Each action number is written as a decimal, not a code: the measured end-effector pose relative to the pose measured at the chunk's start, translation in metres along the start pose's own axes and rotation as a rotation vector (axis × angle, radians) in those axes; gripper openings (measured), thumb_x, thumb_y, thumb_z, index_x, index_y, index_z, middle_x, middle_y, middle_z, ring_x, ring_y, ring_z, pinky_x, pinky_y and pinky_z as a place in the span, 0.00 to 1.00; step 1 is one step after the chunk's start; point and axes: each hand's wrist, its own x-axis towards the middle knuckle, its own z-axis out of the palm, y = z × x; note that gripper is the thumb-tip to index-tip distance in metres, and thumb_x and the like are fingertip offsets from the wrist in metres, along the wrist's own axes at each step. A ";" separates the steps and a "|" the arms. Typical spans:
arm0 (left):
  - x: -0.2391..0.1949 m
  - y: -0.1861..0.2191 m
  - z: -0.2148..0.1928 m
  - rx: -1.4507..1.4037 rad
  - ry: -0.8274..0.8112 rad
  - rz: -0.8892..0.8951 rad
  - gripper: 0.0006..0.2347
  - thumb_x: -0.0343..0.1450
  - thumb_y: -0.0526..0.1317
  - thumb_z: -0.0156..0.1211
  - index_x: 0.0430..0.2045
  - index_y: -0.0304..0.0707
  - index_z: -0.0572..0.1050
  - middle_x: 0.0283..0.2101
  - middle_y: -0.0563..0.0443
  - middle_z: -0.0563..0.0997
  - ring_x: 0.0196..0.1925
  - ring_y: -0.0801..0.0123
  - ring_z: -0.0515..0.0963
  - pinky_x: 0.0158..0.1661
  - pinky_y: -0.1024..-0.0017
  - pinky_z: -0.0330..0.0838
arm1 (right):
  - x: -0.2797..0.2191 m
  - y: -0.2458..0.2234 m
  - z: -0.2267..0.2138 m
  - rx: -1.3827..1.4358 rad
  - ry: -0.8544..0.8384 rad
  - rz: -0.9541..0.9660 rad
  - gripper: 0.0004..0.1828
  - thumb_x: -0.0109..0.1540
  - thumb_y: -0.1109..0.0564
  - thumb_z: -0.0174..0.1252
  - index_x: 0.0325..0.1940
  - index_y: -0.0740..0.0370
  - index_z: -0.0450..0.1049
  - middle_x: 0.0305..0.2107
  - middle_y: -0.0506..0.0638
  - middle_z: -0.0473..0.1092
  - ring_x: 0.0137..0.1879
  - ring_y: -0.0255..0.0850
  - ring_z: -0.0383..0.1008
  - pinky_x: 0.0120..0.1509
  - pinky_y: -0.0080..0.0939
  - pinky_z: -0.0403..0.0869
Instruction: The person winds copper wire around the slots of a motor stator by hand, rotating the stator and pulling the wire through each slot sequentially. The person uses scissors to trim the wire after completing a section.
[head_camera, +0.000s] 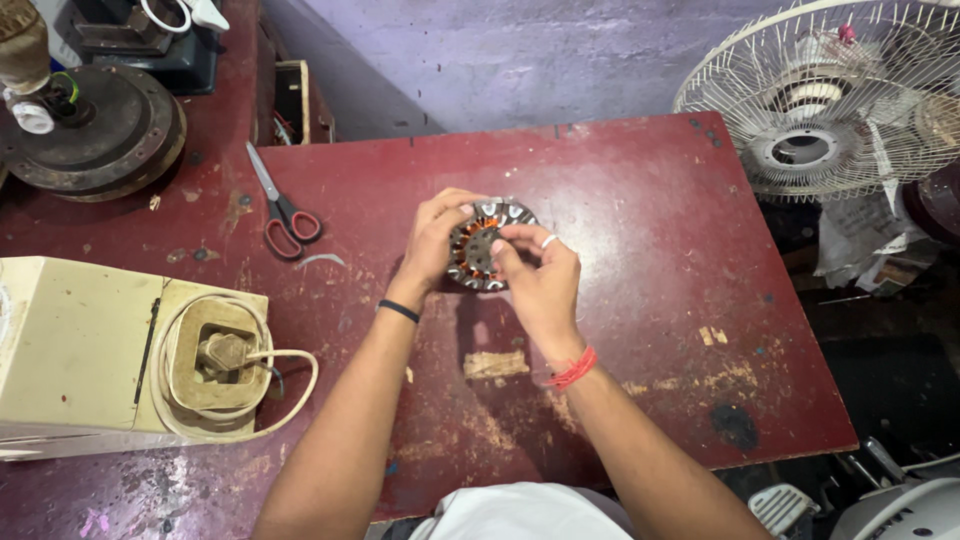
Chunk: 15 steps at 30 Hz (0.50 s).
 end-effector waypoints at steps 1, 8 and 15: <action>0.000 -0.003 -0.001 -0.044 0.009 -0.040 0.13 0.69 0.38 0.54 0.40 0.26 0.82 0.43 0.48 0.81 0.48 0.66 0.79 0.53 0.71 0.71 | 0.000 0.002 0.000 0.025 -0.015 0.000 0.08 0.63 0.67 0.61 0.46 0.71 0.77 0.30 0.50 0.77 0.32 0.30 0.74 0.36 0.29 0.75; -0.011 0.002 0.001 -0.183 0.017 -0.188 0.11 0.68 0.39 0.62 0.37 0.27 0.80 0.42 0.53 0.79 0.45 0.71 0.78 0.47 0.73 0.71 | 0.000 0.006 -0.006 0.197 -0.030 0.290 0.12 0.61 0.69 0.53 0.48 0.70 0.74 0.26 0.50 0.73 0.26 0.33 0.72 0.27 0.36 0.73; -0.014 0.011 0.012 -0.164 0.058 -0.246 0.12 0.66 0.39 0.70 0.39 0.30 0.80 0.38 0.52 0.81 0.39 0.75 0.78 0.40 0.75 0.74 | -0.004 -0.002 -0.013 0.239 -0.038 0.425 0.08 0.65 0.61 0.56 0.45 0.67 0.77 0.19 0.39 0.62 0.19 0.25 0.56 0.19 0.29 0.53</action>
